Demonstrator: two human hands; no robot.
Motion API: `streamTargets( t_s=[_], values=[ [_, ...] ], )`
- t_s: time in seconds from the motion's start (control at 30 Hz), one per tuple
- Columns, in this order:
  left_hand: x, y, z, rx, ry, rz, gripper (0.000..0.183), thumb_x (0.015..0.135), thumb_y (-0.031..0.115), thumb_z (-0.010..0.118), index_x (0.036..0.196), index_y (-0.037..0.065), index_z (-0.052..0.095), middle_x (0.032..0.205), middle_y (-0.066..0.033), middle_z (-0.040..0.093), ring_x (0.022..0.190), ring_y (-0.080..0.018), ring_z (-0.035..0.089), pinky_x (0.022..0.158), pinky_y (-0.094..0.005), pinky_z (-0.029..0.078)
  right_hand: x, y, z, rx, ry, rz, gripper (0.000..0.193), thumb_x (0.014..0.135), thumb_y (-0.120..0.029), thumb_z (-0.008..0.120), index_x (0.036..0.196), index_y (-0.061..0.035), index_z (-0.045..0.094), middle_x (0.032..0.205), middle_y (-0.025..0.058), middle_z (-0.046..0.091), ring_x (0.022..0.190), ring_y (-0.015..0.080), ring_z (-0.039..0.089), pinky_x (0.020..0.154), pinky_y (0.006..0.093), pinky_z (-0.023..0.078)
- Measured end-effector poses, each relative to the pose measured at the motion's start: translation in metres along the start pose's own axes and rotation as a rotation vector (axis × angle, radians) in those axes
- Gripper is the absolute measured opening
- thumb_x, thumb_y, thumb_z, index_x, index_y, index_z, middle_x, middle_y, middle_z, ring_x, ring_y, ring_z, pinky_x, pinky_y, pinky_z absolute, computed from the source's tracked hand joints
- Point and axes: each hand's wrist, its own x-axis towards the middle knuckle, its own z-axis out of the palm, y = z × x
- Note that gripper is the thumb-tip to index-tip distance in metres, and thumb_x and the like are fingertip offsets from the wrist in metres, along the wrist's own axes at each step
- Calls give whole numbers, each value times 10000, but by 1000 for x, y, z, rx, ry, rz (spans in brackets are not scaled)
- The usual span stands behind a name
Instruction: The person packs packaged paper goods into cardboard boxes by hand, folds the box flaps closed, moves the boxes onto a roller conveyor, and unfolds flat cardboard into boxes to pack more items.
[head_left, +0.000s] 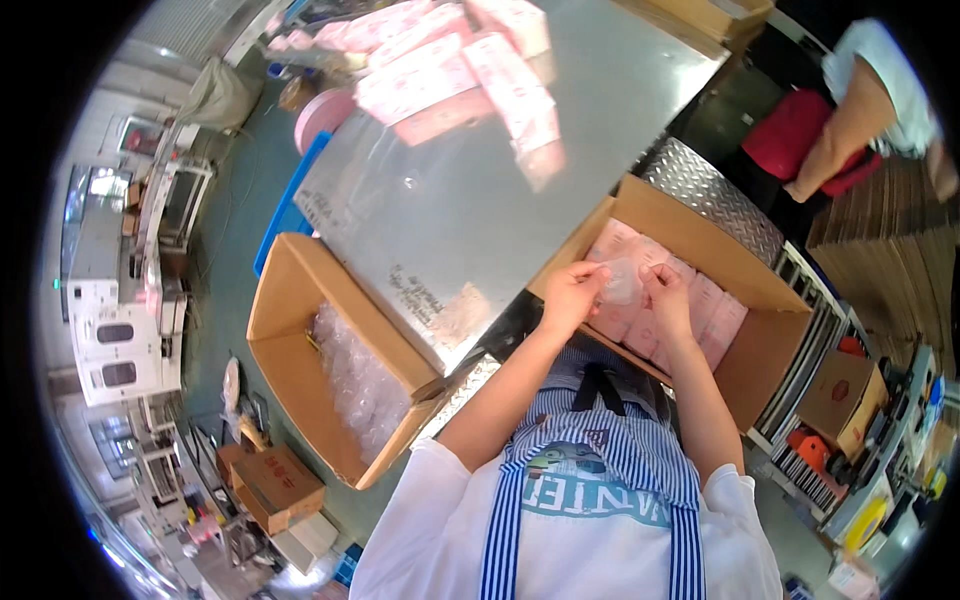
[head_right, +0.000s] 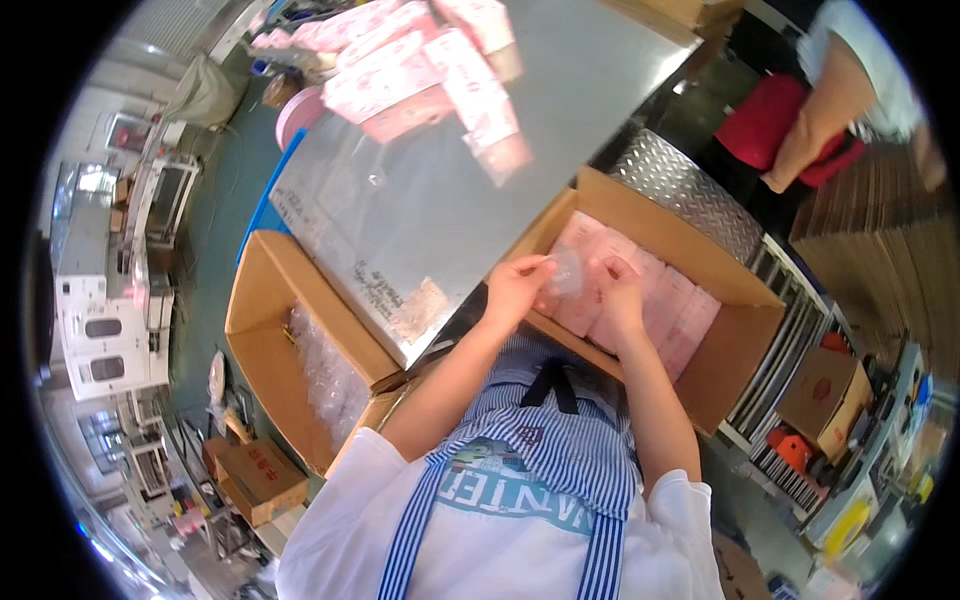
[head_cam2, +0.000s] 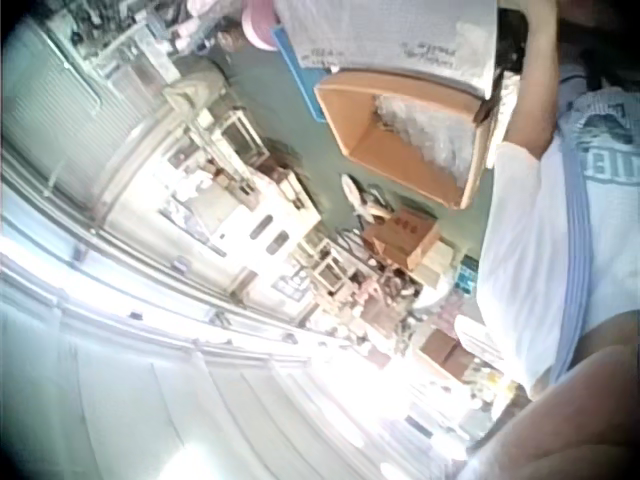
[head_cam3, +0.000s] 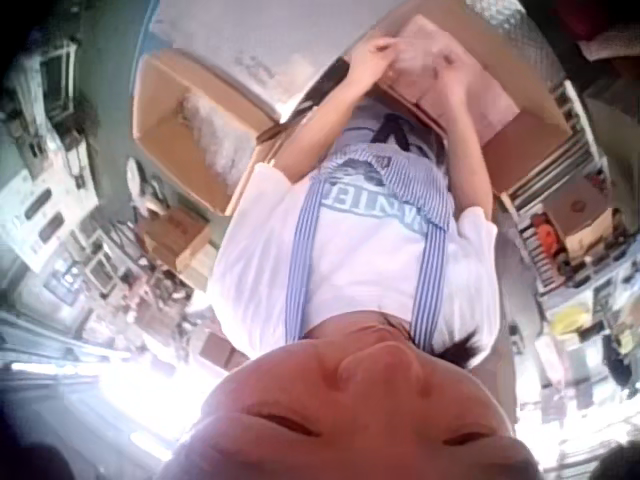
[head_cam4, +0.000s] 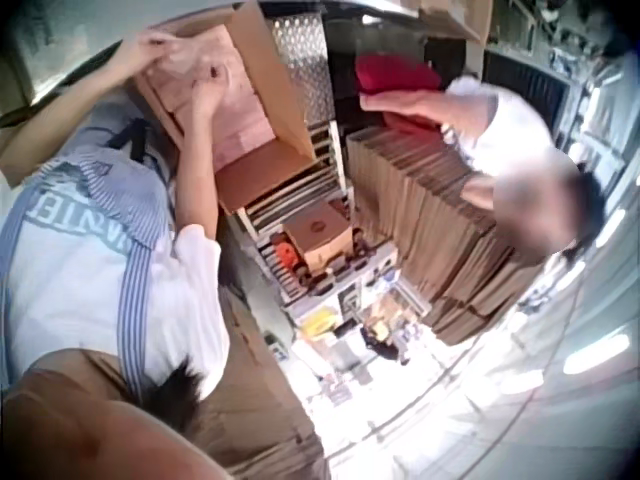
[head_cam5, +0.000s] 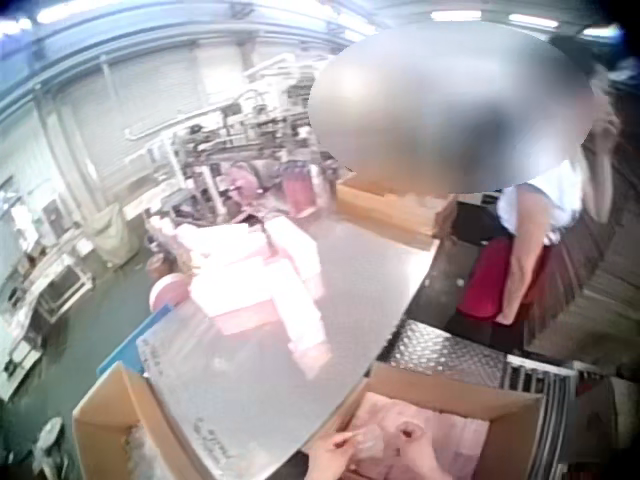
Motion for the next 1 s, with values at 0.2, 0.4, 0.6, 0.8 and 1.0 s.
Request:
streamTargets(
  t_s=[0.2, 0.4, 0.6, 0.8, 1.0],
  values=[
    [32, -42, 33, 144, 43, 188, 205, 791, 218, 711, 713, 42, 642, 602, 10, 553, 482, -45, 424, 418, -221, 327, -6, -5, -40, -33, -17, -154, 195, 892, -245, 569, 948, -61, 601, 699, -34, 516, 588, 56, 464, 520, 186, 372],
    [35, -24, 61, 338, 53, 109, 473, 805, 348, 680, 514, 8, 526, 460, 5, 433, 457, -66, 362, 416, -274, 313, 26, 21, -47, 28, -160, 86, 195, 857, -176, 612, 998, -42, 609, 717, -30, 535, 634, 65, 505, 533, 196, 397],
    [46, -52, 74, 566, -90, 162, 588, 867, 478, 516, 530, -3, 520, 472, -174, 452, 418, -251, 439, 487, -422, 367, 53, 90, -85, -564, 244, -346, 115, 853, -123, 573, 870, -17, 613, 650, 27, 540, 539, 90, 482, 474, 237, 388],
    [77, -54, 45, 788, -203, 298, 392, 846, 360, 554, 705, -3, 602, 709, -199, 585, 660, -355, 574, 602, -450, 430, 30, 74, -87, -646, 221, -266, 152, 838, -93, 555, 963, -8, 567, 801, 46, 568, 795, 133, 559, 690, 245, 451],
    [127, -30, 9, 894, -199, 844, 147, 799, 163, 527, 817, 49, 619, 914, -202, 591, 876, -368, 550, 778, -461, 429, 36, 44, -33, -293, -19, 221, 179, 839, -100, 603, 983, -1, 566, 743, 23, 566, 672, 86, 531, 582, 231, 446]
  ],
)
